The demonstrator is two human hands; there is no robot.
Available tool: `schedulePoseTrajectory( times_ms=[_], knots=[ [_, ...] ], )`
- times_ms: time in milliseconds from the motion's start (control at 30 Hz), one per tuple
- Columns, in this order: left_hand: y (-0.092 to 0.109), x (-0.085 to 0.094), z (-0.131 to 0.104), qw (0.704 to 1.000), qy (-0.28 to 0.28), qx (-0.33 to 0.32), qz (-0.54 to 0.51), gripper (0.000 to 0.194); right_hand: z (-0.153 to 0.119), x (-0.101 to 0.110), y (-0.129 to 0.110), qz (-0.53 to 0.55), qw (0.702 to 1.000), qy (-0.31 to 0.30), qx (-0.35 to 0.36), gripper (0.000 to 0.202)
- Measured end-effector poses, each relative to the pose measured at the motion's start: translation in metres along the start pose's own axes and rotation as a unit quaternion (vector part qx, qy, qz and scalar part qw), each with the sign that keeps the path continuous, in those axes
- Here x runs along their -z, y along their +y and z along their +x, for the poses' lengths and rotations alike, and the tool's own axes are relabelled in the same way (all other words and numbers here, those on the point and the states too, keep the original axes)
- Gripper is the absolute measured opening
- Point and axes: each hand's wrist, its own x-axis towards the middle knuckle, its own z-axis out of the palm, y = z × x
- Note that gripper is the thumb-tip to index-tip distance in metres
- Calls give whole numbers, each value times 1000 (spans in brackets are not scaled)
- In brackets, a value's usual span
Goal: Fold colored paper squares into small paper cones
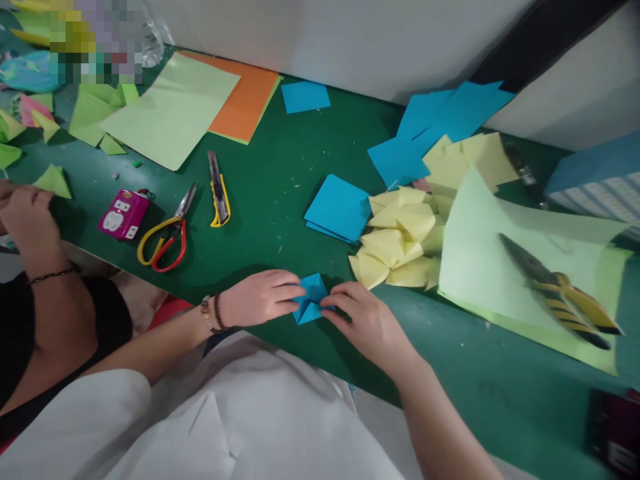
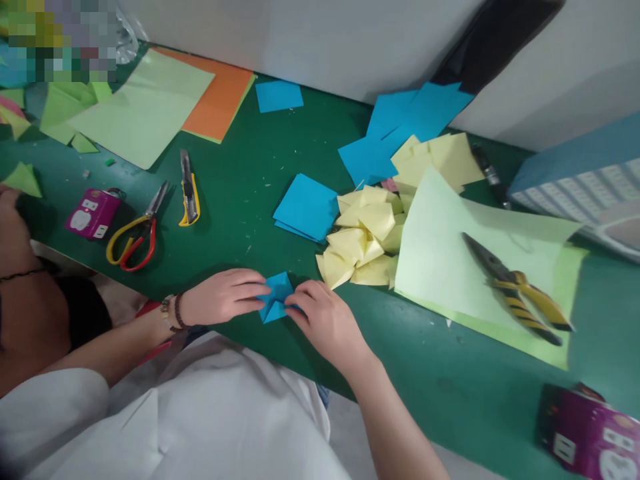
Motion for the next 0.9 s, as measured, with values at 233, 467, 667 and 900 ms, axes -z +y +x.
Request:
schedulePoseTrajectory(
  times_ms=[233, 467, 667, 900],
  knots=[
    [14, -4, -8, 1000, 3, -10, 2, 22, 5, -1, -3, 19, 1000, -23, -4, 10],
    [13, 2, -11, 998, -46, -42, -15, 16, 10, -2, -8, -22, 999, -47, -9, 14],
    [13, 5, -10, 996, -63, -56, -1, 18, 13, -4, -9, -56, 997, -44, -15, 12],
    [16, 5, -9, 997, -59, -42, -8, 22, 14, -4, -9, -62, 997, -44, -11, 6]
  ],
)
